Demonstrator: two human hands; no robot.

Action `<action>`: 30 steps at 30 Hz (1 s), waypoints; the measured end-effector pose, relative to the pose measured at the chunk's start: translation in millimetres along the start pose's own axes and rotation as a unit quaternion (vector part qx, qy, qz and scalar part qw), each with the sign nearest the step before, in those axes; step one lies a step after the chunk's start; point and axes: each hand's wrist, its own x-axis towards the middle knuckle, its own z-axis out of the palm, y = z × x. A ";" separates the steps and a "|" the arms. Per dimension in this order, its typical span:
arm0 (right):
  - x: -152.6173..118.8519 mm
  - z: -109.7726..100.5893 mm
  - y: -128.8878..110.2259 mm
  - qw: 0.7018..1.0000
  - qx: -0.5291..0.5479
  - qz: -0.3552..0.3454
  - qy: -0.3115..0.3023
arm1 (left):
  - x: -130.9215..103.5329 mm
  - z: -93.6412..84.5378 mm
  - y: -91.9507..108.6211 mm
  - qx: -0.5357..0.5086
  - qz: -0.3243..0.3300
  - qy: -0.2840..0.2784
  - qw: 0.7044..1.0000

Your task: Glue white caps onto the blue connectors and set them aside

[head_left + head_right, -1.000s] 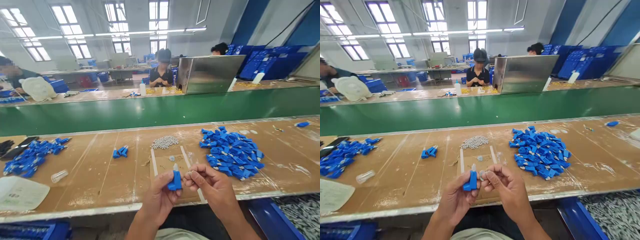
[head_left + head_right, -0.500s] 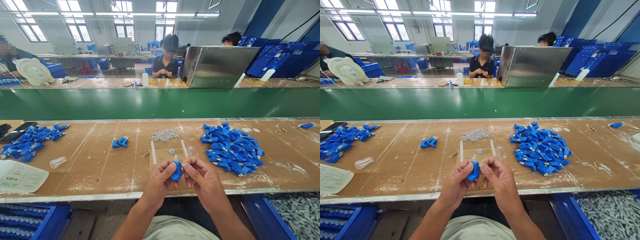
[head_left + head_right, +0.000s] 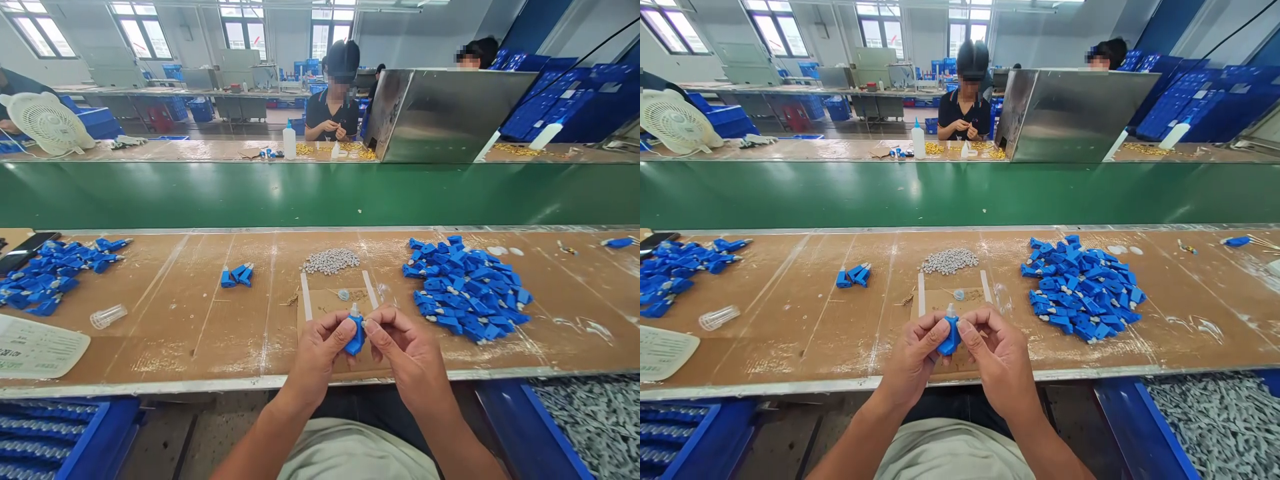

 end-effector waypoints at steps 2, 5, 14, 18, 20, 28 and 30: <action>0.2 0.8 -4.5 0.999 -0.032 -0.012 0.010 | 0.3 0.8 -0.3 0.018 0.009 0.007 1.000; 0.9 0.8 -9.3 0.997 -0.069 -0.021 0.019 | 1.7 2.3 1.8 0.048 0.029 0.015 0.998; 5.7 -7.3 8.9 0.998 0.050 0.036 0.003 | 4.2 -2.4 6.2 0.076 0.022 -0.017 0.997; 7.5 -6.9 8.7 0.991 0.109 0.081 0.002 | 4.6 -4.3 3.8 0.080 0.006 -0.028 0.996; 9.0 -6.6 6.6 0.988 0.119 0.096 0.000 | 5.2 -4.7 5.0 0.099 0.005 -0.035 0.994; 11.7 -10.6 10.3 0.980 0.148 0.133 -0.025 | 7.2 -6.6 14.3 0.218 0.058 -0.047 0.973; 11.0 -9.6 11.8 0.978 0.153 0.140 -0.030 | 5.9 -7.5 12.8 0.191 0.048 -0.045 0.979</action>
